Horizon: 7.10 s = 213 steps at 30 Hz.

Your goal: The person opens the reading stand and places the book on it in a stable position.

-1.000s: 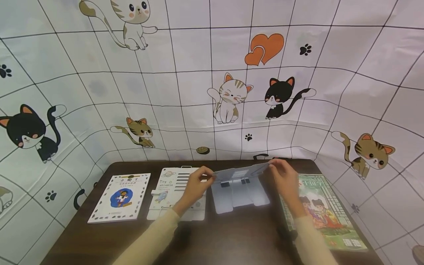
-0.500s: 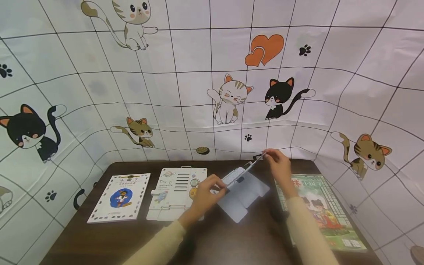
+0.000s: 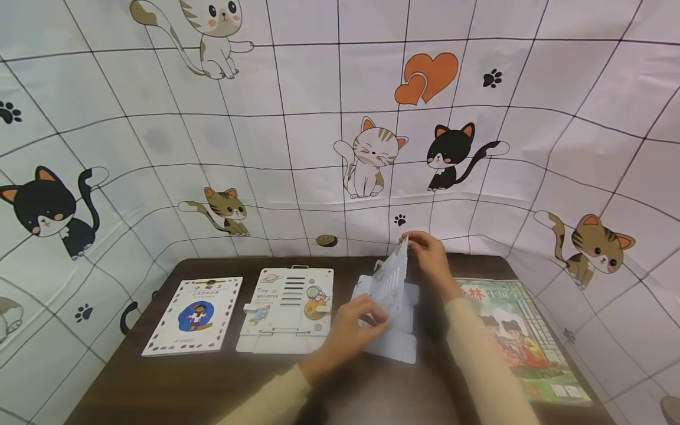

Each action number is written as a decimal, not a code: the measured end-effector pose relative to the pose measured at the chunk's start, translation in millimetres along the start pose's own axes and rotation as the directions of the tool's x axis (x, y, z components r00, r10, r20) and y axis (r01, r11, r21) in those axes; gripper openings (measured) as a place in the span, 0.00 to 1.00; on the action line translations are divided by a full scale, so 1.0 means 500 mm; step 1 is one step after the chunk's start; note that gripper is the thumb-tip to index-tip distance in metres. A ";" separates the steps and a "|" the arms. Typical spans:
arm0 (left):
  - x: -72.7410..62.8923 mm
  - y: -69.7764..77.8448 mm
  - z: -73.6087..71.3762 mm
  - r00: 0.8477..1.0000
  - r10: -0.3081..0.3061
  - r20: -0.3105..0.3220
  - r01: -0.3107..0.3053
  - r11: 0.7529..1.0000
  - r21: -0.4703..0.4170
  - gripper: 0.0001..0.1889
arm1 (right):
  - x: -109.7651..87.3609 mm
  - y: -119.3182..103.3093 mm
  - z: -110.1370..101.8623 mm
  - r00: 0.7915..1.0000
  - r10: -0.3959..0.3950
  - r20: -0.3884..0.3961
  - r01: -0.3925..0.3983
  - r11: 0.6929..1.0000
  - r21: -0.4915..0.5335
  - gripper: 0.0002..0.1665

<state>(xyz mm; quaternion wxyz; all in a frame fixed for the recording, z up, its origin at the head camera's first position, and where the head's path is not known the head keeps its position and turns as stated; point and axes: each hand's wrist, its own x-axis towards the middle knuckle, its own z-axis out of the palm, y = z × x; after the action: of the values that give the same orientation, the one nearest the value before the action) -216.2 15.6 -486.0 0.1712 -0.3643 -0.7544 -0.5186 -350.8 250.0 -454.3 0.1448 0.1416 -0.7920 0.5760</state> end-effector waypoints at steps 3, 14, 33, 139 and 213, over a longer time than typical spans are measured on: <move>0.002 0.011 0.004 1.000 -0.009 0.014 0.009 1.000 -0.010 0.07 | 0.012 -0.006 0.014 0.999 0.009 0.035 -0.008 0.999 -0.034 0.17; 0.013 0.014 0.031 0.998 -0.069 0.012 0.069 0.998 -0.004 0.11 | 0.045 -0.020 0.053 0.986 0.050 0.161 -0.041 0.997 -0.063 0.18; 0.052 -0.008 -0.024 0.967 -0.256 0.020 0.257 0.964 -0.070 0.04 | -0.021 -0.044 0.033 0.992 0.072 0.105 -0.051 0.981 -0.189 0.21; 0.138 -0.190 -0.148 0.843 -0.535 -0.054 0.538 0.841 0.059 0.12 | -0.162 0.005 -0.026 0.975 0.105 -0.197 -0.165 0.932 -0.322 0.11; 0.035 0.039 0.194 0.735 -0.609 0.298 0.651 0.756 -0.061 0.04 | -0.281 0.075 -0.342 0.818 0.568 -0.088 -0.402 0.454 -0.795 0.35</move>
<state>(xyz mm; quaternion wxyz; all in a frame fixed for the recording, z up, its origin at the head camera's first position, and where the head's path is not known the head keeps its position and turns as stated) -202.4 113.7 -501.2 -0.1455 -0.1637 -0.8043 -0.5525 -225.2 432.3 -491.9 -0.0559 -0.1150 -0.9771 0.1699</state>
